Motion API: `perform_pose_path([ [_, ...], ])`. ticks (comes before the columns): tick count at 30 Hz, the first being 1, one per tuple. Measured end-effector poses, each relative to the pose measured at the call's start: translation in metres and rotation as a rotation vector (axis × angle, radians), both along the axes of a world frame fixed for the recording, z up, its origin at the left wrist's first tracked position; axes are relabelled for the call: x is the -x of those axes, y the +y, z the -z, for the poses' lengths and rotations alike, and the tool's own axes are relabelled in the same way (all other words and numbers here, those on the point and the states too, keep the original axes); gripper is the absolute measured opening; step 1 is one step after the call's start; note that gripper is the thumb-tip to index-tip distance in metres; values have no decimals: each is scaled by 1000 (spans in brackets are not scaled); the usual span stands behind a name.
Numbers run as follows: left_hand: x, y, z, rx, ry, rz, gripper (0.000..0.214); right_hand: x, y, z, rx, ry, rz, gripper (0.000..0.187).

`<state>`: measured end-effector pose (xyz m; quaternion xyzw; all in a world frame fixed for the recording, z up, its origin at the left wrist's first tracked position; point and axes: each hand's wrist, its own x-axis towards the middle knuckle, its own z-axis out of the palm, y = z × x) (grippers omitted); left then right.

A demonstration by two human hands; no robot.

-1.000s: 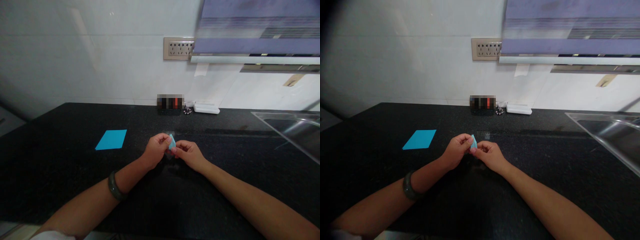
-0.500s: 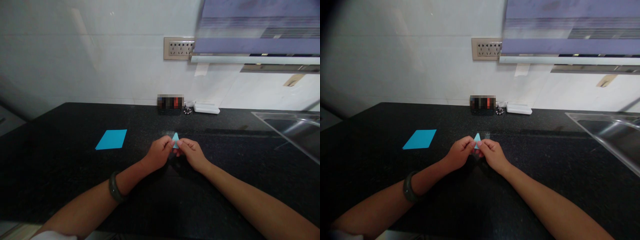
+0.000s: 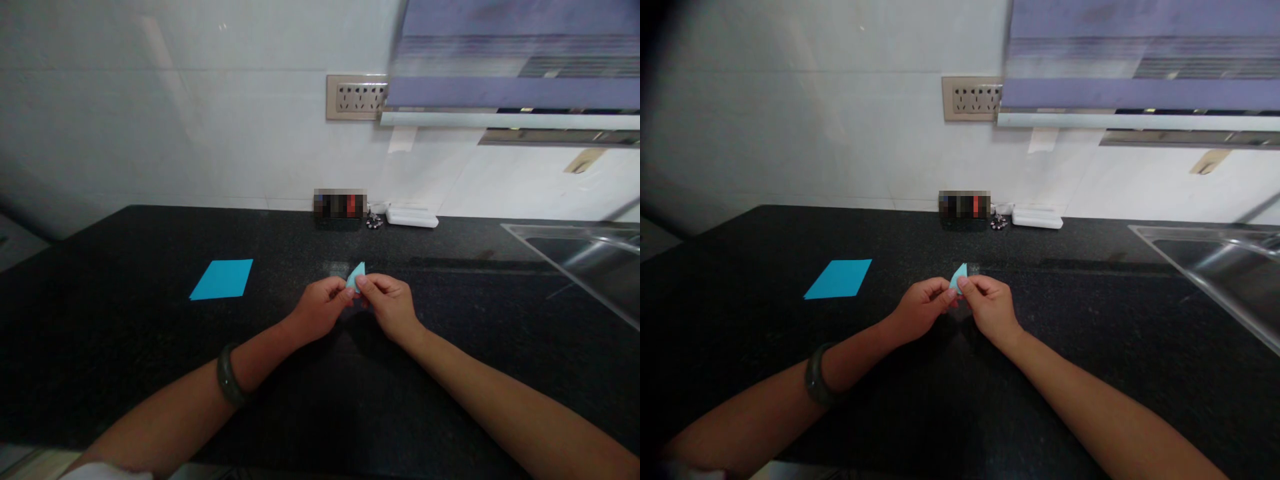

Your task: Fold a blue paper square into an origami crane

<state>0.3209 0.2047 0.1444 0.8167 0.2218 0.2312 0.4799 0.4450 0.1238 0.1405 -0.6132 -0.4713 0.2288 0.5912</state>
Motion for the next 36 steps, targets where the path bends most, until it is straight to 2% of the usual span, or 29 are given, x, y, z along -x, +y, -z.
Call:
perform_pose_path([
  [3, 1, -1, -3, -6, -18, 6, 28, 0, 2, 1, -5, 91, -66, 25],
  [7, 2, -4, -7, 24, -59, 73, 26, 1, 4, 4, 1, 287, -165, 20],
  [10, 2, -5, -7, 65, -75, 113, 24, 0, 4, 4, 19, 357, -217, 20],
  [17, 1, -5, -3, 79, -68, 118, 24, -2, 4, 5, 18, 418, -223, 22],
  [21, 0, -5, 0, 72, -21, 68, 22, -1, 3, 1, 8, 317, -215, 22],
  [24, 0, -3, 0, 124, -3, 84, 23, 0, 1, -1, 25, 261, -272, 21],
  [29, 1, 0, -2, 207, 1, 134, 28, 0, 4, 4, 15, 408, -256, 19],
  [36, 3, -2, -2, 211, 37, 122, 29, -1, 5, 5, -13, 530, -259, 27],
])
